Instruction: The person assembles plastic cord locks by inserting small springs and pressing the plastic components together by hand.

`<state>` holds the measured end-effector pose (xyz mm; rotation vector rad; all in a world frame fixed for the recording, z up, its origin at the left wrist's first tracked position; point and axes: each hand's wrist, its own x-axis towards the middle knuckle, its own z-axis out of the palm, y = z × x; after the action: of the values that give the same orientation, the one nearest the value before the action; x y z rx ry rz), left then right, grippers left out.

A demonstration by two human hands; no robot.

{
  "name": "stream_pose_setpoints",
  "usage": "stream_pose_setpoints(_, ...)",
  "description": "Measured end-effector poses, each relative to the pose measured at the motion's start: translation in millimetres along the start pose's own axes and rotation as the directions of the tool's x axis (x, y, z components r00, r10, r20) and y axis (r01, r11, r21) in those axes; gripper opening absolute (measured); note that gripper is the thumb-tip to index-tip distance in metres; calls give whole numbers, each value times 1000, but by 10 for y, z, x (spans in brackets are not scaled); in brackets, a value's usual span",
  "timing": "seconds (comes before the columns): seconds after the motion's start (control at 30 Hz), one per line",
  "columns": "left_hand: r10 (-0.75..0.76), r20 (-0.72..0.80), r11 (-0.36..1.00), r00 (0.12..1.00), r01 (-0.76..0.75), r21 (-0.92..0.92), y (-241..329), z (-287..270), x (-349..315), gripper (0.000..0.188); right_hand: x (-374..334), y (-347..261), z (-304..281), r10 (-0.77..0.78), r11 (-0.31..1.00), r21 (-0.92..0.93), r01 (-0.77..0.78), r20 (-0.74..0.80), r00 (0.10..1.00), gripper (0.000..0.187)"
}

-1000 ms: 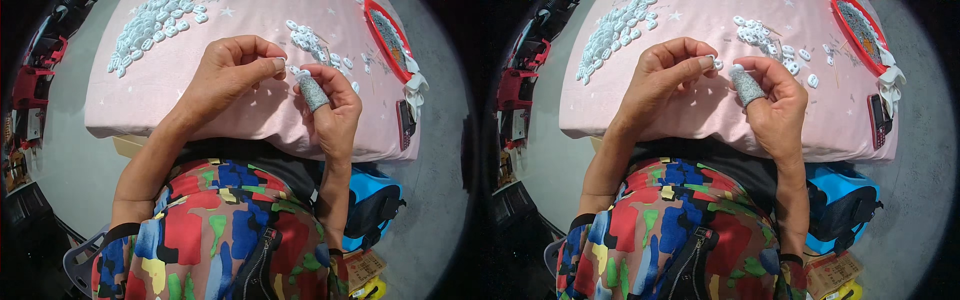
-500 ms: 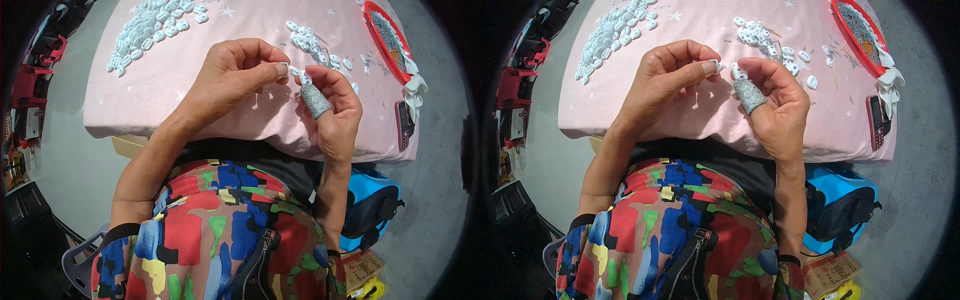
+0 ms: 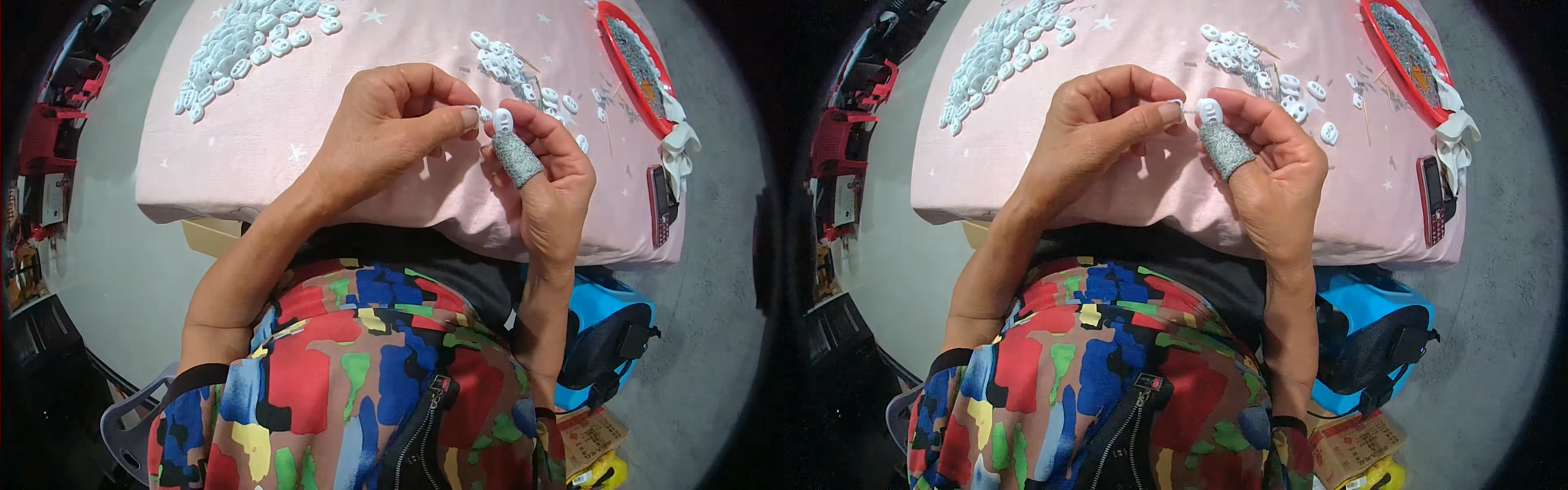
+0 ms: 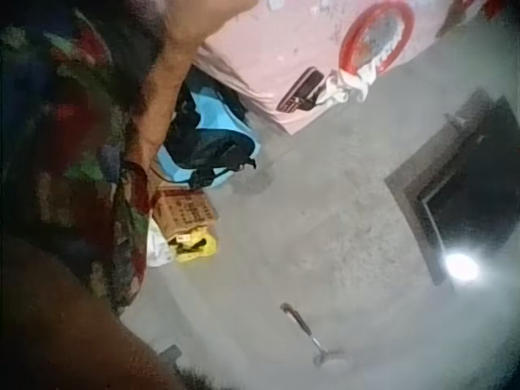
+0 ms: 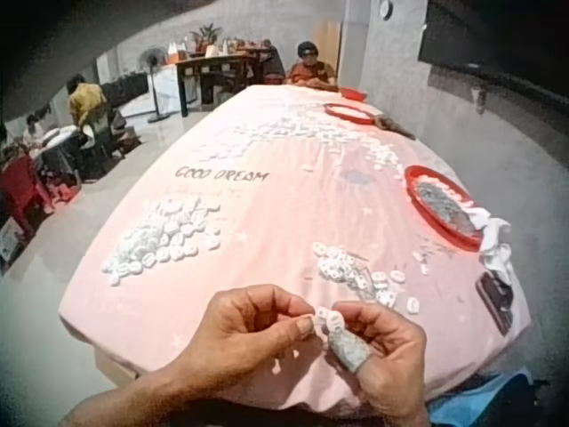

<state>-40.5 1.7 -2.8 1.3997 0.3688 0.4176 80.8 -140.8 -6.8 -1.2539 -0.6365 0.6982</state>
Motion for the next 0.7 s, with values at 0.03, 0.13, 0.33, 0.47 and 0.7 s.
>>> stream_pose_setpoints(0.03, 2, -6, 1000, 1000, -2, 9, 0, 3, -2, 19, 0, -1, 5, 0, 1000, 0, 0, 0, 1000, 25)
stream_pose_setpoints(0.13, -2, -2, 1000, 1000, 2, 4, -18, 1, 5, 18, 0, -8, 28, -9, 1000, -5, 9, -15, 1000, 24)
stream_pose_setpoints(0.33, -5, 0, 1000, 1000, 5, 23, -18, -1, 7, 17, -1, 1, 14, 8, 1000, -8, -8, -15, 1000, 24)
stream_pose_setpoints(0.47, 8, 6, 1000, 1000, -8, -6, -38, -3, 6, 18, 1, -3, 34, 3, 1000, -10, -3, -14, 1000, 24)
stream_pose_setpoints(0.7, 4, 12, 1000, 1000, -4, 14, -29, 1, 15, 19, 9, 17, 30, -21, 999, -31, 21, -3, 1000, 24)
